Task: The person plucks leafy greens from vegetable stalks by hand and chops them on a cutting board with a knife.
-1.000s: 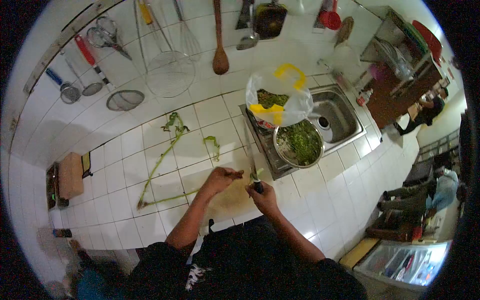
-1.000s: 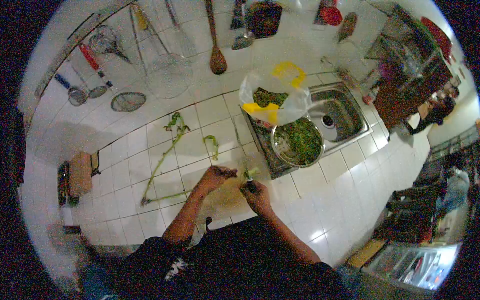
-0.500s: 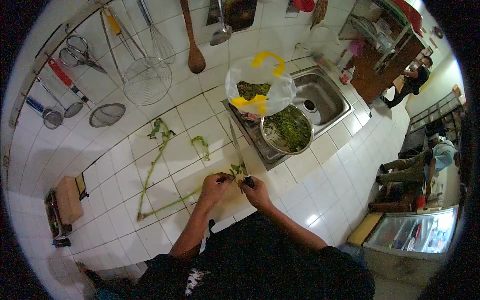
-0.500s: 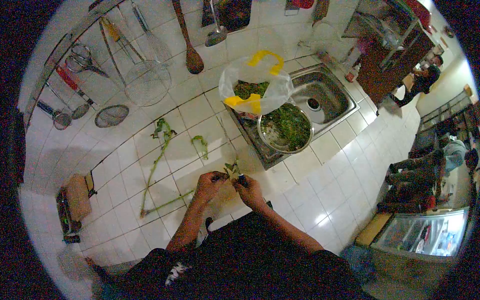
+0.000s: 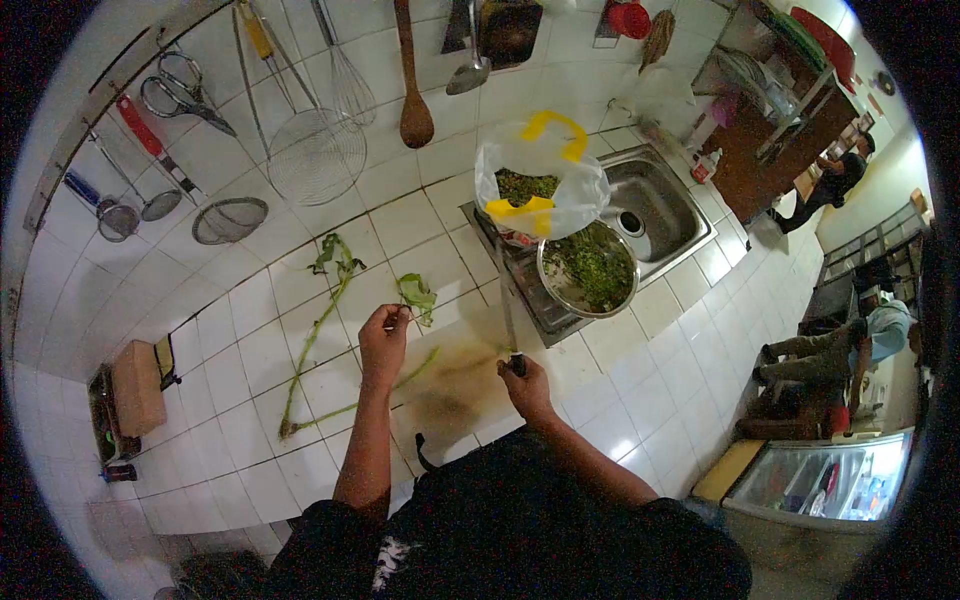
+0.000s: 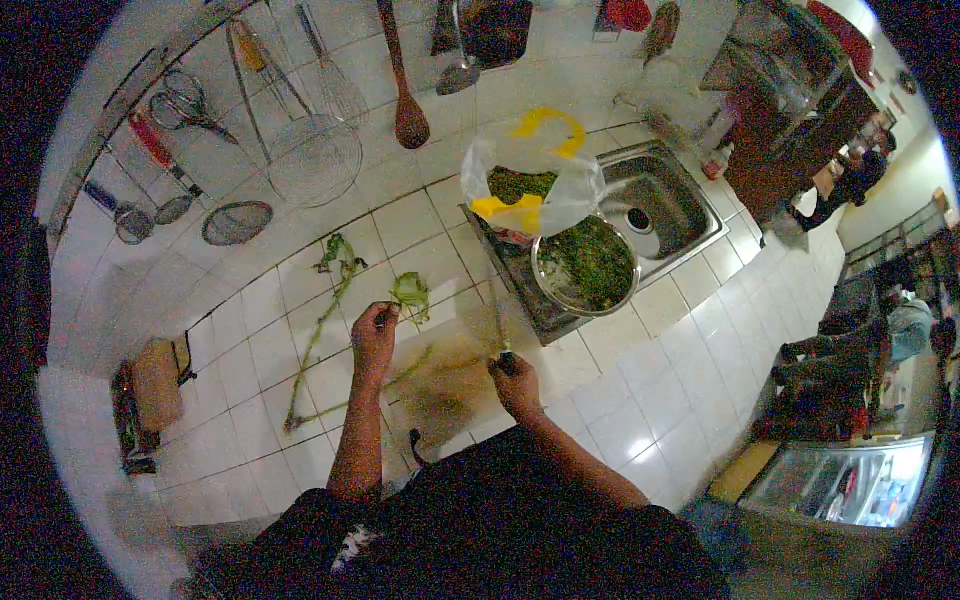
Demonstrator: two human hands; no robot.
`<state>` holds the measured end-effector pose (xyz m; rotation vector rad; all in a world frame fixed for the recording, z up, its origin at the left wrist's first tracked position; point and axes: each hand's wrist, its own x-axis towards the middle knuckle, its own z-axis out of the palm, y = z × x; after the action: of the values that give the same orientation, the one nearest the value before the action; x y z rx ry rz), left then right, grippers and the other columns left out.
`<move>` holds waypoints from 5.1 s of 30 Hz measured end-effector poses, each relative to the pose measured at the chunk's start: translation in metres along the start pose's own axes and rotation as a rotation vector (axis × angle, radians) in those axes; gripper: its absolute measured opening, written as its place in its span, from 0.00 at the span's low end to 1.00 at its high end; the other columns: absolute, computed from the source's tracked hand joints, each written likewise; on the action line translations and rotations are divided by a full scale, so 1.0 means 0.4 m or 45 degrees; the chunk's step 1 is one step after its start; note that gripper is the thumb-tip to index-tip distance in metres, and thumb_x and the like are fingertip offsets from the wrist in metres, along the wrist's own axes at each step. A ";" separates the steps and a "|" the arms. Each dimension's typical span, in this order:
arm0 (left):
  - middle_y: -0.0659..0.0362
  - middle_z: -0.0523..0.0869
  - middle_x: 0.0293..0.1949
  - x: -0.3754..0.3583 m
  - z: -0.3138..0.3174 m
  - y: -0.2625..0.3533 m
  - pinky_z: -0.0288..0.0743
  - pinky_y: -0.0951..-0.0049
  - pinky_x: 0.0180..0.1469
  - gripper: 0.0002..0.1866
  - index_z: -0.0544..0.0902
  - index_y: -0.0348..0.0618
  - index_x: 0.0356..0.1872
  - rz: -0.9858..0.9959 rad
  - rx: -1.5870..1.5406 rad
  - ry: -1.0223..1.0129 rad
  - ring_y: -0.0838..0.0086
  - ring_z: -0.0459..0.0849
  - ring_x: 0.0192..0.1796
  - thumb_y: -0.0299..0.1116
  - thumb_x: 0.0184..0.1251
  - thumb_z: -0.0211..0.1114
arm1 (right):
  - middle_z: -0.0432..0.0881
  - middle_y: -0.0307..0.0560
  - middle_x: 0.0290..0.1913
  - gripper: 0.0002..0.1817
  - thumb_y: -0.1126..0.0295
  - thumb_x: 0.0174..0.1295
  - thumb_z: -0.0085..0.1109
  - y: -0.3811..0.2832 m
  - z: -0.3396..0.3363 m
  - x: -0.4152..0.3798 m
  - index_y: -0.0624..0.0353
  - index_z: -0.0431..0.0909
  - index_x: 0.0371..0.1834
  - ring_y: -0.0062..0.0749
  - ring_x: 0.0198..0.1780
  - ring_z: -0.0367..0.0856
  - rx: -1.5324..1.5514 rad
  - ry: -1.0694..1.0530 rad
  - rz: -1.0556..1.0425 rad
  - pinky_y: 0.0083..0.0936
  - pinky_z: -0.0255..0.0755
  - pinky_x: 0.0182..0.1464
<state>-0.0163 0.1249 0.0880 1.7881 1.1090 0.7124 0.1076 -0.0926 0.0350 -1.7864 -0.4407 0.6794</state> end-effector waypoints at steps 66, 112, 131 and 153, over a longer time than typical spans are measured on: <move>0.57 0.88 0.33 -0.111 0.127 -0.108 0.79 0.64 0.42 0.18 0.87 0.50 0.36 0.113 0.540 -0.237 0.61 0.86 0.38 0.48 0.48 0.73 | 0.83 0.45 0.28 0.13 0.64 0.61 0.61 -0.123 0.092 0.214 0.66 0.81 0.36 0.23 0.31 0.76 -0.098 -0.143 -0.151 0.28 0.71 0.37; 0.58 0.84 0.35 -0.178 0.124 0.150 0.77 0.74 0.35 0.08 0.84 0.41 0.38 0.169 -0.097 -0.262 0.75 0.82 0.32 0.28 0.57 0.71 | 0.80 0.38 0.26 0.14 0.64 0.62 0.63 -0.188 -0.066 0.026 0.66 0.80 0.36 0.17 0.28 0.72 0.117 -0.220 -0.215 0.20 0.68 0.32; 0.64 0.83 0.30 -0.206 0.139 0.082 0.73 0.78 0.37 0.11 0.83 0.40 0.46 -0.288 -0.568 -0.275 0.81 0.77 0.31 0.33 0.67 0.63 | 0.78 0.41 0.23 0.12 0.67 0.59 0.66 -0.166 -0.023 0.034 0.66 0.77 0.31 0.18 0.26 0.70 -0.091 -0.297 -0.332 0.24 0.68 0.31; 0.63 0.79 0.37 -0.071 0.054 0.120 0.72 0.75 0.39 0.17 0.78 0.41 0.49 -0.422 -1.144 -0.113 0.78 0.76 0.36 0.41 0.65 0.64 | 0.80 0.43 0.22 0.21 0.54 0.54 0.70 -0.251 0.086 0.121 0.63 0.82 0.37 0.26 0.24 0.76 -0.329 -0.648 -0.374 0.27 0.72 0.30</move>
<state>0.0075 0.0811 0.1211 0.8429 0.7991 0.7511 0.1264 -0.0069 0.1118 -1.7237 -1.1550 0.8959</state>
